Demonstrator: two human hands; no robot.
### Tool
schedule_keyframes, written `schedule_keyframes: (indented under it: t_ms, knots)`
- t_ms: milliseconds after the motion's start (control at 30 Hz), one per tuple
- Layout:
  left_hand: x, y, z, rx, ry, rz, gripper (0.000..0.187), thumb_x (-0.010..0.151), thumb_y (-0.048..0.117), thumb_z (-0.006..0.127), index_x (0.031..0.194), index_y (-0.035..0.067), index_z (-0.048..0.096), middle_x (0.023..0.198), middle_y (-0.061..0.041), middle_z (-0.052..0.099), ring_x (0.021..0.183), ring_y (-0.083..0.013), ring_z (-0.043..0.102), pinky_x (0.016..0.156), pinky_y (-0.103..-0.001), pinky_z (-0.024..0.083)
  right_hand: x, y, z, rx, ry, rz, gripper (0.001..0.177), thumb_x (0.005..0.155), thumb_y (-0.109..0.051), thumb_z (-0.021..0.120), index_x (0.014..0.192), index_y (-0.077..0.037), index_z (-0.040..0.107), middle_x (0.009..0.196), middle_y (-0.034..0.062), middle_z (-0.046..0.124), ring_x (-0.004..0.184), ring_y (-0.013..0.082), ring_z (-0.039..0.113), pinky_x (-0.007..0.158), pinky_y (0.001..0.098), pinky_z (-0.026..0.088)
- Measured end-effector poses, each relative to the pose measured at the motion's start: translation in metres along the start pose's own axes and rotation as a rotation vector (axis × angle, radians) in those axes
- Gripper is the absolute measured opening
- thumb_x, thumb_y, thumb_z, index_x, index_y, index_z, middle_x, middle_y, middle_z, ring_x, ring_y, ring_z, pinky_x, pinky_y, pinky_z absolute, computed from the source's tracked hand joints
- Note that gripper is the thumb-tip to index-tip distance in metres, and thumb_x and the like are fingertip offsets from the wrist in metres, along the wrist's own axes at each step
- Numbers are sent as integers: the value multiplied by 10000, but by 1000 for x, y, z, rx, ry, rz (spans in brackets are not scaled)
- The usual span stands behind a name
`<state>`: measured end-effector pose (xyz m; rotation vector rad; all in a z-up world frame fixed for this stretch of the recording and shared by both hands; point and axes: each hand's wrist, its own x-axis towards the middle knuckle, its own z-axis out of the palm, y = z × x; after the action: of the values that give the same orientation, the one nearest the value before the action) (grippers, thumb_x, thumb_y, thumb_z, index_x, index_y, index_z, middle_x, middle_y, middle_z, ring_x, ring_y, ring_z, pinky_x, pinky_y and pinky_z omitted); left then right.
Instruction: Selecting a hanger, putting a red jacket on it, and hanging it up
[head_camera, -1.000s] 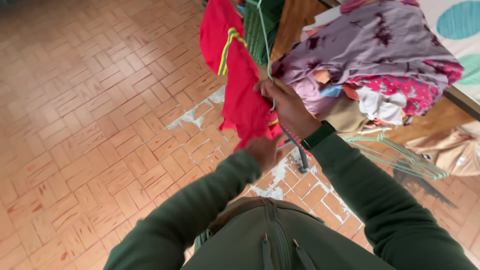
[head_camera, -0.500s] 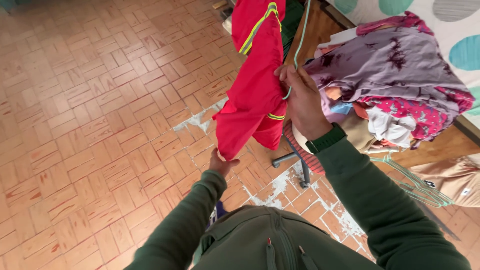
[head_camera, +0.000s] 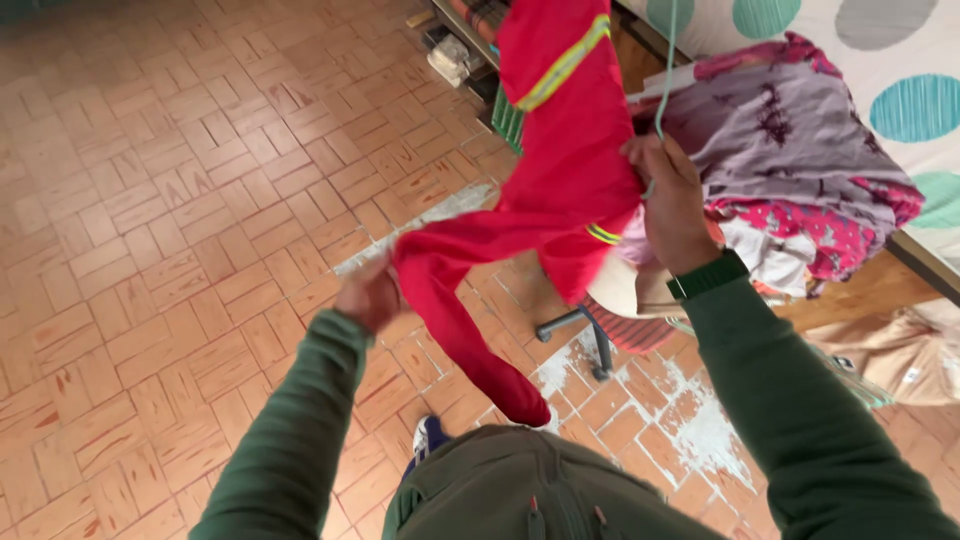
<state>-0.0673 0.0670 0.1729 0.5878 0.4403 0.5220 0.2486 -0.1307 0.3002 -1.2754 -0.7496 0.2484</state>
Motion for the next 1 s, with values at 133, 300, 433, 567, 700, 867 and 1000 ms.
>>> schedule_keyframes:
  t_ms: [133,300,433,567,700,867,1000]
  knots:
    - [-37,-63,0,447,220,-544,679,923,689,566,809,19,576,726,-212,628,774,-379,709,710,-479,622,1,12,-15,4,26,0,341,1146,-250,488,865,-59,524,971,120,610,1101,214,624,1128,327,440]
    - [3,-225,-141,324,46,-544,305,839,163,864,1108,55,768,1000,-133,784,862,-317,772,733,-501,629,11,32,-31,-13,50,15,344,1146,-280,489,882,-63,532,980,112,612,1106,193,620,1145,345,447]
    - [23,-91,-144,1355,-384,78,500,944,234,718,1393,31,634,1318,-286,663,1232,-454,625,1045,-521,534,14,35,-49,-43,62,38,349,1157,-265,472,886,-53,530,984,115,610,1113,201,622,1152,355,439]
    - [8,40,-104,813,-227,-355,321,875,214,721,1095,-19,725,977,-186,742,859,-322,711,868,-446,596,33,49,-77,-43,97,-7,346,1150,-268,477,879,-62,540,979,125,615,1074,205,616,1110,328,450]
    - [-67,48,-97,1452,-281,-1007,1263,629,-2,837,1658,303,173,670,-107,606,473,-132,538,389,-261,431,48,43,-93,113,161,122,299,1078,-216,549,786,-154,567,886,-6,664,915,99,648,908,232,483]
    - [-88,72,-172,888,81,-804,175,832,107,714,986,31,682,1104,-266,751,1127,-423,692,1050,-563,533,48,36,-94,75,142,136,332,1101,-276,531,788,-171,561,876,-40,624,927,91,624,952,245,483]
    - [-87,20,-123,393,314,-649,502,1065,213,327,1310,-174,533,1355,-475,587,1226,-674,568,1066,-737,441,52,19,-70,53,166,162,329,1103,-293,515,799,-169,539,874,-35,598,922,85,616,941,226,492]
